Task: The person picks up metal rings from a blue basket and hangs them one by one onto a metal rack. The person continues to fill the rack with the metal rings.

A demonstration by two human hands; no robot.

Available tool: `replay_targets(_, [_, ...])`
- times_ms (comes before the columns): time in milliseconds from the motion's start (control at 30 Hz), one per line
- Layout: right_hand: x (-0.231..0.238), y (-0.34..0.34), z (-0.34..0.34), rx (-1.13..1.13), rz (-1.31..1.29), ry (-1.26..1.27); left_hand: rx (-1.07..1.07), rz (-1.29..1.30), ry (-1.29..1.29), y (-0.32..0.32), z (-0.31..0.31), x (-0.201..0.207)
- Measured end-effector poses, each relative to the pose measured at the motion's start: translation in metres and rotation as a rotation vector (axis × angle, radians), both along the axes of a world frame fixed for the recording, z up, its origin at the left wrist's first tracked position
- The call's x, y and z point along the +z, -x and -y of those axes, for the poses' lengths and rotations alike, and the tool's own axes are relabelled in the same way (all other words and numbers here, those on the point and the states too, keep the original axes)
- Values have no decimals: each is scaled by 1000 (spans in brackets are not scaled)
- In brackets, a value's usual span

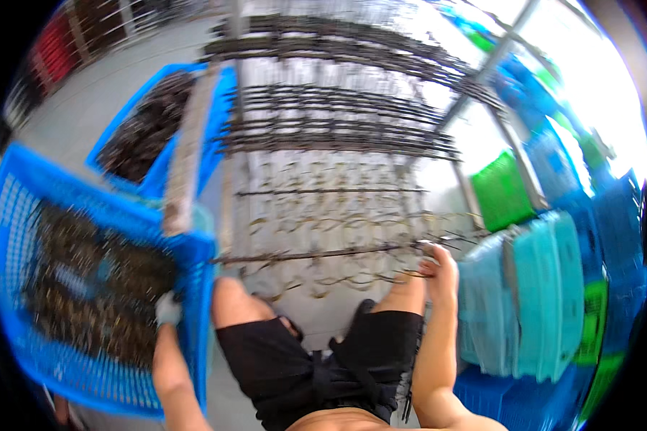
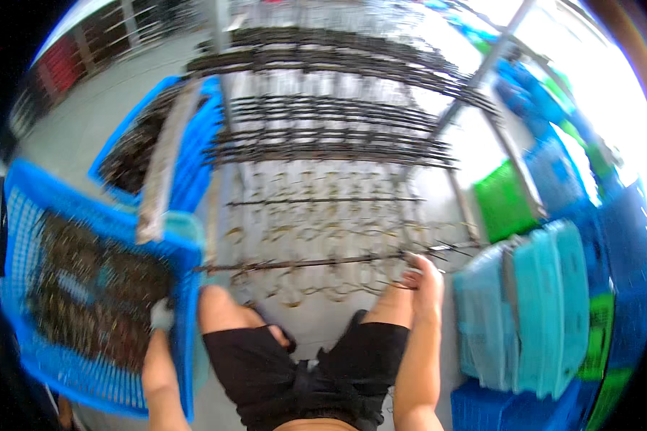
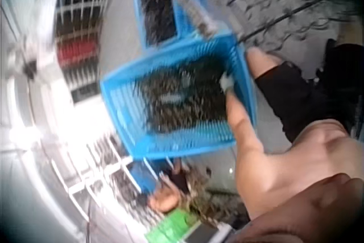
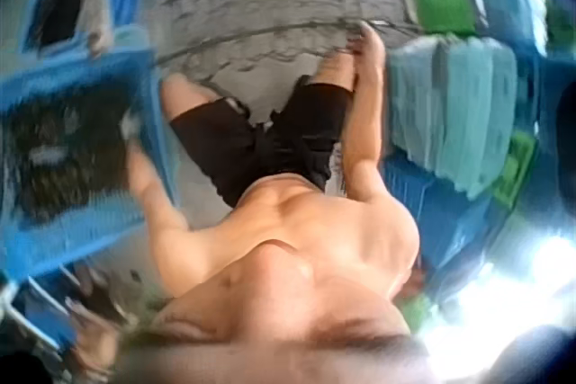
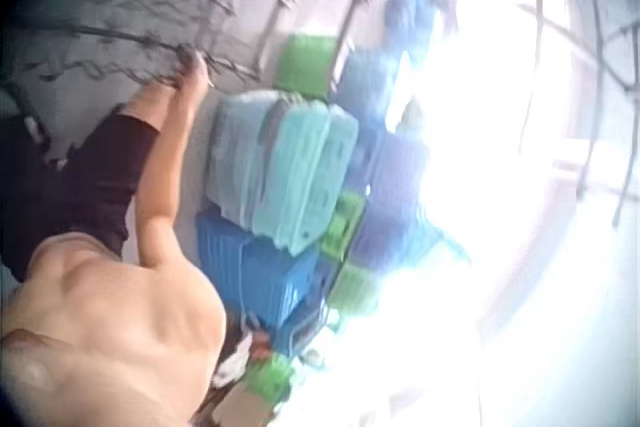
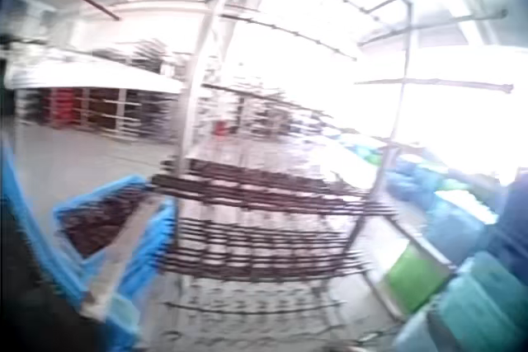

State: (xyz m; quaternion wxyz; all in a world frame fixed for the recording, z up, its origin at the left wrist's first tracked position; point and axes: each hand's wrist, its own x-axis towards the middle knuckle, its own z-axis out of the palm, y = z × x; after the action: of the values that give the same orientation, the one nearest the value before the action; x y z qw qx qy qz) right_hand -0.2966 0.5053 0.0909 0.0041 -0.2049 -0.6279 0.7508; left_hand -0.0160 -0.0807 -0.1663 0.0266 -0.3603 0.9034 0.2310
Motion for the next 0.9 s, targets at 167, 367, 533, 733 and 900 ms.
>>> replay_targets(167, [-12,23,-30,167,-38,-131,242,-14,70,39,-41,70])
replay_targets(367, [-7,19,-20,141,-13,-327,609,-854,-387,39,-71,204])
replay_targets(533, [41,-60,72,22,-756,-1004,393,-1336,-1225,5,-148,287])
replay_targets(733, [41,-168,170,1387,-697,-66,318,-1219,-1987,15,-266,244])
replay_targets(900, [8,-182,153,1137,-168,485,323,-685,-1453,18,-310,264])
